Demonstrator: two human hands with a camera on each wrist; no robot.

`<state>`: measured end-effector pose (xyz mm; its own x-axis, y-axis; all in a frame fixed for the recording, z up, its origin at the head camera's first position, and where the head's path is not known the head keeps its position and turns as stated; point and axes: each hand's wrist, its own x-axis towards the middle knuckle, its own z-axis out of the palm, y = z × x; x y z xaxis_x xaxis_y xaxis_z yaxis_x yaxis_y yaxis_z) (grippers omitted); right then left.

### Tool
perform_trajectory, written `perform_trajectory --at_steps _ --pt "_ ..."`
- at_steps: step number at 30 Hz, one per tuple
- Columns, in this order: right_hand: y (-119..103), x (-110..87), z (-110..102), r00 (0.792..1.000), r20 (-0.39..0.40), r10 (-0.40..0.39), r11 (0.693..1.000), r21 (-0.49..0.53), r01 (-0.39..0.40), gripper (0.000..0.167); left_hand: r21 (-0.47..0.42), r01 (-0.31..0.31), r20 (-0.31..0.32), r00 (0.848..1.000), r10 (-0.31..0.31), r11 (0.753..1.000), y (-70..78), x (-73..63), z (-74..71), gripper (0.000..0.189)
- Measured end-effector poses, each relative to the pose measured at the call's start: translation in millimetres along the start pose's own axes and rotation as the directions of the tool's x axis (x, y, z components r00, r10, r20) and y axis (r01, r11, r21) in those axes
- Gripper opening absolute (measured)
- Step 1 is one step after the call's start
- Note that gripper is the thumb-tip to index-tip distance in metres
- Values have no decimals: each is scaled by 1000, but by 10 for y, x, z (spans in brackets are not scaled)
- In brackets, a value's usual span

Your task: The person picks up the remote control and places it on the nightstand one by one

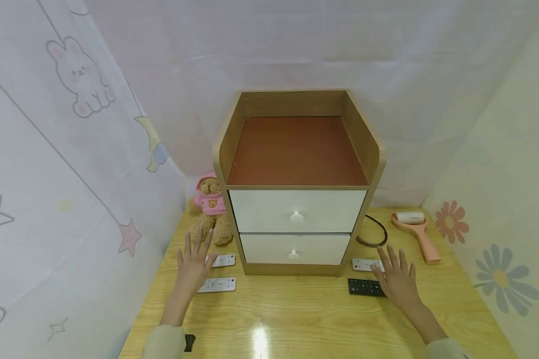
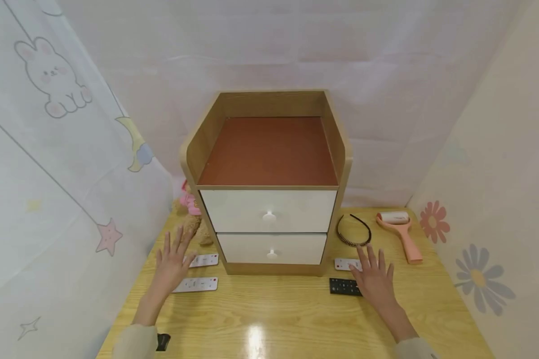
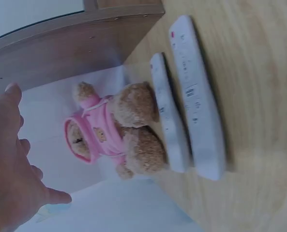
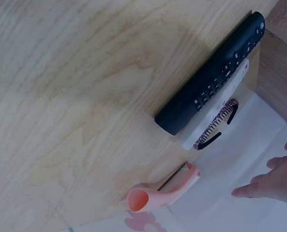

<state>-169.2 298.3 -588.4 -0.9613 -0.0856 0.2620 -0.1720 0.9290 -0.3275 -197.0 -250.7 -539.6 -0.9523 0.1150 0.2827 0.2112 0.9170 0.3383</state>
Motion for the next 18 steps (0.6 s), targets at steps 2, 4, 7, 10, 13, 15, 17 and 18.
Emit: perform_trajectory --at_steps 2,4,7,10,13,15,17,18 --pt "10 -24 7 1000 28 -10 1000 4 10 60 -1 -16 11 1000 16 1000 11 52 -61 65" --pt "19 -52 15 998 59 -22 1000 2 22 59 -14 -38 16 999 38 999 36 119 -131 65" --pt "26 -83 30 996 80 -46 999 -5 46 58 -38 -77 8 997 78 996 90 231 -245 65" --pt "25 -114 56 994 95 -61 998 -16 63 57 -90 -116 -1 993 116 989 163 335 -386 63" --pt "32 -152 100 990 125 -68 998 -3 69 58 -167 -134 9 991 137 977 252 420 -556 61" --pt "41 -184 134 987 134 -84 996 10 84 59 -214 -135 16 990 141 967 321 468 -682 60" --pt "53 -217 171 986 129 -102 995 19 101 60 -255 -127 26 990 138 958 378 513 -802 59" --pt "57 -236 183 986 123 -111 994 21 109 59 -273 -129 25 990 141 953 399 536 -858 59"
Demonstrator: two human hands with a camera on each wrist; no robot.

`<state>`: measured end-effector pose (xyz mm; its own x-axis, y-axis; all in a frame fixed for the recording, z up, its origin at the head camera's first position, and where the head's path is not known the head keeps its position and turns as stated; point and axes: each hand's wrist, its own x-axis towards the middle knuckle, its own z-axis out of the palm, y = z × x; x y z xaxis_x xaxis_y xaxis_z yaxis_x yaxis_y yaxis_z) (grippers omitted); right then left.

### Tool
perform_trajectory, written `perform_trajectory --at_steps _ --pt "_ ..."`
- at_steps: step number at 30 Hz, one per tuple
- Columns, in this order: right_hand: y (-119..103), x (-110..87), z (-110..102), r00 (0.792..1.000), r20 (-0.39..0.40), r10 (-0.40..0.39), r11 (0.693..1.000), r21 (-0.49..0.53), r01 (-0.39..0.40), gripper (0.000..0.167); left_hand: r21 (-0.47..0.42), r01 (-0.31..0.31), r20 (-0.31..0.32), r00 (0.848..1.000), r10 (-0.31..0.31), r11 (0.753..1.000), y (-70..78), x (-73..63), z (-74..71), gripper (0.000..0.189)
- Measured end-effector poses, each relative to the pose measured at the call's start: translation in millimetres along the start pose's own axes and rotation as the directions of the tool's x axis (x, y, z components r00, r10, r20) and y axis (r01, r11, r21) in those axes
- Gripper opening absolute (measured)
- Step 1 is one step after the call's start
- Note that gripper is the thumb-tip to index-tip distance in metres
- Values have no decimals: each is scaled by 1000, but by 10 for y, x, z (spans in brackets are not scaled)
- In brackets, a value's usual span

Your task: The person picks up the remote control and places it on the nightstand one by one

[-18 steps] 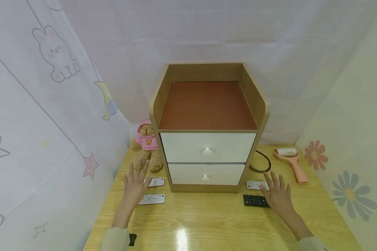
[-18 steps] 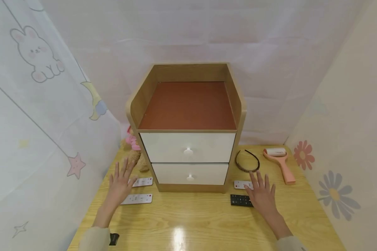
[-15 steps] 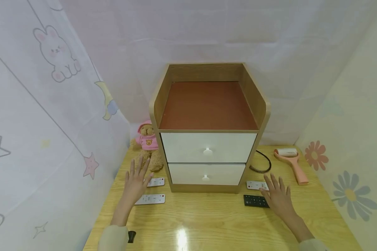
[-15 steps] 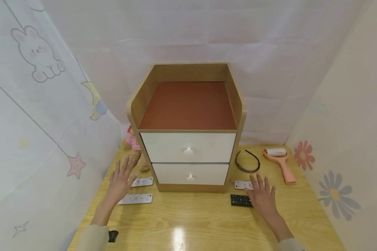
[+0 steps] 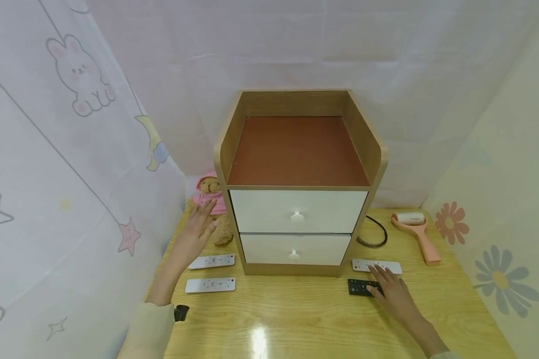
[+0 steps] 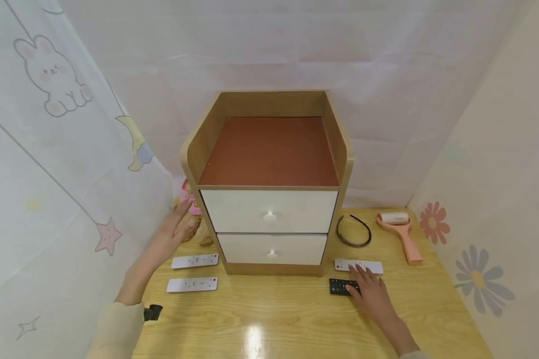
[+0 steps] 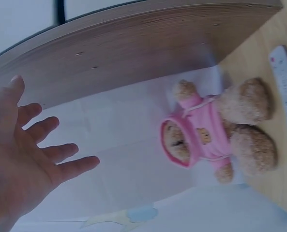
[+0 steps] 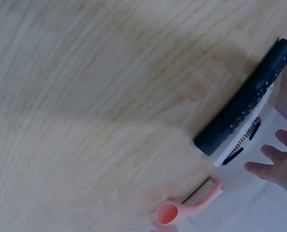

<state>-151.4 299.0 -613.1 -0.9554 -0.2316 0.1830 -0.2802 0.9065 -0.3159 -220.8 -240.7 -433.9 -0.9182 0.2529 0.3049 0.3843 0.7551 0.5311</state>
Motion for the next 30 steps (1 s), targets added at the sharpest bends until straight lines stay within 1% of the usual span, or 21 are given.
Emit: perform_trajectory --at_steps 3,4,8,10,13,15,17,18,21,23,24,27,28,30 --pt "23 -52 39 999 -24 -24 1000 -2 24 58 -40 -20 -5 1000 20 999 103 70 -149 59" --pt "33 -69 46 999 -27 -29 1000 1 29 58 -47 -36 -11 999 36 998 128 91 -198 59" --pt "105 -138 72 999 -22 -29 999 19 29 58 -76 -83 -42 996 80 994 251 182 -384 59" --pt "143 -173 83 1000 -20 -23 1000 20 24 59 -113 -98 -56 994 92 989 306 236 -468 59" --pt "209 -223 117 999 -48 -23 1000 13 24 59 -201 -90 -56 995 80 975 390 325 -586 61" --pt "256 -248 138 997 -72 -31 999 4 31 60 -274 -86 -48 996 76 958 460 380 -666 64" --pt "300 -273 151 996 -83 -21 1000 0 21 61 -346 -89 -38 996 81 934 561 429 -750 68" --pt "318 -284 151 996 -86 -18 1000 1 19 62 -373 -100 -33 995 95 922 617 452 -790 70" --pt "371 -300 152 998 -69 0 1000 3 0 63 -470 -123 -9 991 135 874 785 518 -891 75" --pt "390 -294 139 998 -56 6 1000 12 -5 63 -508 -124 7 989 149 852 870 558 -935 77" --pt "403 -286 135 999 -51 4 1000 14 -3 63 -520 -124 14 988 154 845 902 581 -949 77" --pt "423 -255 111 999 -32 4 1000 31 -3 62 -529 -115 19 989 148 841 968 637 -973 78" --pt "427 -244 102 1000 -22 4 999 42 -3 61 -523 -120 12 989 148 844 985 652 -977 78" --pt "434 -225 85 1000 0 9 998 62 -9 59 -525 -145 -12 986 164 839 1010 679 -984 78"
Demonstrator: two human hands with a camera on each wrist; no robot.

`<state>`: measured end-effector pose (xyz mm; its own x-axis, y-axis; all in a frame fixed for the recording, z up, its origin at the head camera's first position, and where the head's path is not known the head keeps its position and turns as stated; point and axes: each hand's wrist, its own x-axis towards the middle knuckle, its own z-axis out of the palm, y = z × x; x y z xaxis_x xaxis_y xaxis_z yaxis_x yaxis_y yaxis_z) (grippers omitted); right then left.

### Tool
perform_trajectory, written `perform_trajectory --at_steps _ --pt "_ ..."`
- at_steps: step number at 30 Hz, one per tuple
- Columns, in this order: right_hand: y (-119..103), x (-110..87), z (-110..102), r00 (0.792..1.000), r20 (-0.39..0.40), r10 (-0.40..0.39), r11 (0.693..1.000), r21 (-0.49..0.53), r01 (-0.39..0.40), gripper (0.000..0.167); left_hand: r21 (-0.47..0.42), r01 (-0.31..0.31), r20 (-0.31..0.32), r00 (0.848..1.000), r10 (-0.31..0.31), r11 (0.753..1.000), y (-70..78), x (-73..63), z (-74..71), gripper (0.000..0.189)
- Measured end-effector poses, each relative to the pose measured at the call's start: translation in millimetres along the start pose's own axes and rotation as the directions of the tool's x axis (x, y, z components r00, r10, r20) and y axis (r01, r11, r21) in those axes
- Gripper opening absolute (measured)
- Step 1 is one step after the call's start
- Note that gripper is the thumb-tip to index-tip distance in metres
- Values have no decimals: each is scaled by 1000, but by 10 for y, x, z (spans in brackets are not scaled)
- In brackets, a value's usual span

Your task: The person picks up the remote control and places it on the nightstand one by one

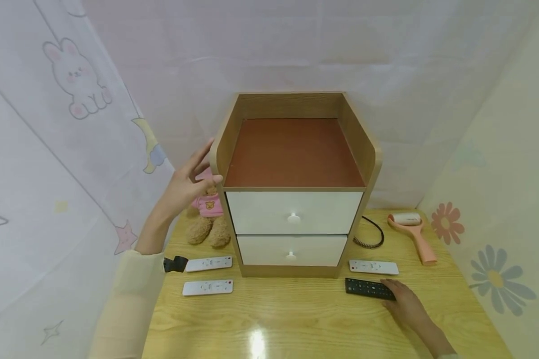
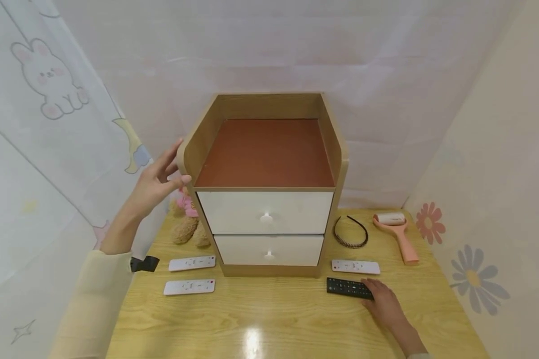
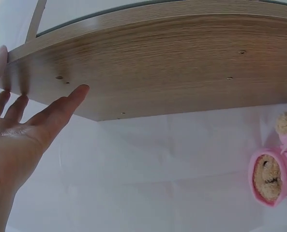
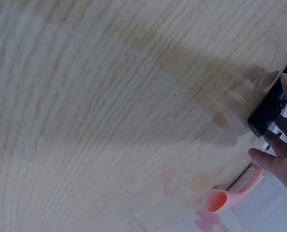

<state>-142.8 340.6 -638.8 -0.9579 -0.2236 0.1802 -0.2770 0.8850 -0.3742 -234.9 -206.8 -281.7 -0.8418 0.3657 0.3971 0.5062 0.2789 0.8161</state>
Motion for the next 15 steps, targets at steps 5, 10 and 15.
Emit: perform_trajectory --at_steps 5,10,15 --pt "11 42 -20 999 51 8 999 39 -10 53 -4 -97 2 995 97 995 50 64 -13 77" --pt "32 60 -21 999 45 -21 998 53 18 53 27 -125 44 991 124 992 88 128 -68 72" --pt "49 78 -34 998 54 -26 999 45 23 53 7 -116 61 991 115 993 84 168 -101 71"
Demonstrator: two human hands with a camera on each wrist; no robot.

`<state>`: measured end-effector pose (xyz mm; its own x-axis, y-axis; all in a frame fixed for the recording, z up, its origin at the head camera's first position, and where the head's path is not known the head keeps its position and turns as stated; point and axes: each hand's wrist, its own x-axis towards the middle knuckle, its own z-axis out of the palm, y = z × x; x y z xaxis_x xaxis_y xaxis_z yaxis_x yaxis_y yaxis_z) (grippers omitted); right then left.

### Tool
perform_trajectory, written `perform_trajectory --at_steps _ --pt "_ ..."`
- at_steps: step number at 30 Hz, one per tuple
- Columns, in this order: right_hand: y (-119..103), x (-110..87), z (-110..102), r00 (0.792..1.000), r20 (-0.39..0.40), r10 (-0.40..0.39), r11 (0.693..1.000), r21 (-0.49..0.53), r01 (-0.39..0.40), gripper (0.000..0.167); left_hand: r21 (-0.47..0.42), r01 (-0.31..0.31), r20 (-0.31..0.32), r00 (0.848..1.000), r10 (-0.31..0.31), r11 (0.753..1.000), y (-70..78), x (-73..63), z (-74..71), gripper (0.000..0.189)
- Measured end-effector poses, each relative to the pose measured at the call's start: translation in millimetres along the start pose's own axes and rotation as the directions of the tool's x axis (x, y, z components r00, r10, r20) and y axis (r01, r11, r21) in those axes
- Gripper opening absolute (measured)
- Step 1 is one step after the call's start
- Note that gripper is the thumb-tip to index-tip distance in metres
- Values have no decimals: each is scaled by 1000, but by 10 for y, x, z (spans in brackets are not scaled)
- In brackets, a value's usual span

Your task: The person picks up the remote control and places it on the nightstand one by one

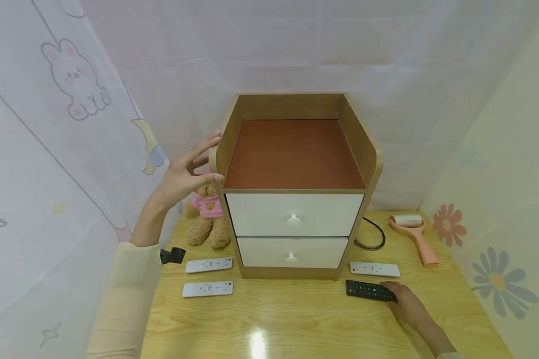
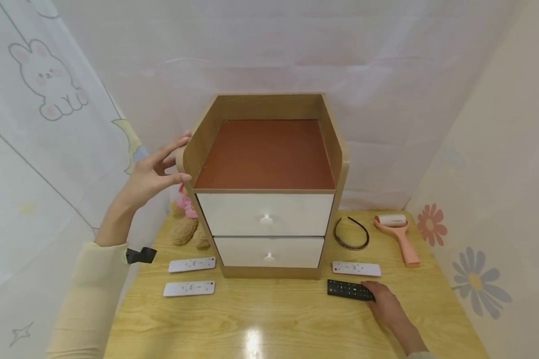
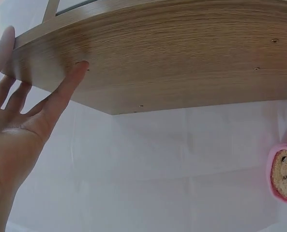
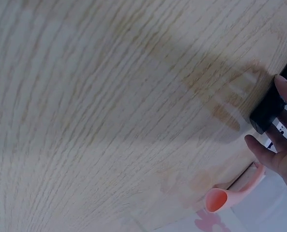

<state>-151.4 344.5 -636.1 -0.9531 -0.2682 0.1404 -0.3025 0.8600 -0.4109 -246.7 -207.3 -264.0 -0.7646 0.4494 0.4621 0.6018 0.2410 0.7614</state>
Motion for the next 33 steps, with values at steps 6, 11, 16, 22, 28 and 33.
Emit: perform_trajectory --at_steps 6,11,16,22,28,33 --pt "-12 4 -17 999 30 26 1000 2 -26 50 -17 -14 -5 1000 13 1000 -6 -7 1 70" --pt "-20 -3 -14 998 45 37 999 -11 -37 50 -10 -15 -3 1000 15 1000 -9 -18 -2 69" --pt "-39 -25 -29 993 78 85 996 -46 -81 50 -2 -19 -1 1000 19 1000 -9 -13 5 69" --pt "-67 -47 -56 988 100 118 992 -60 -112 50 26 11 -1 1000 -11 1000 -5 -14 11 69" --pt "-106 -58 -97 992 37 119 992 -45 -117 51 39 22 0 1000 -22 999 -6 -22 5 69" --pt "-146 -33 -200 995 -45 84 996 -33 -86 52 37 11 2 1000 -11 999 -12 -21 5 68"
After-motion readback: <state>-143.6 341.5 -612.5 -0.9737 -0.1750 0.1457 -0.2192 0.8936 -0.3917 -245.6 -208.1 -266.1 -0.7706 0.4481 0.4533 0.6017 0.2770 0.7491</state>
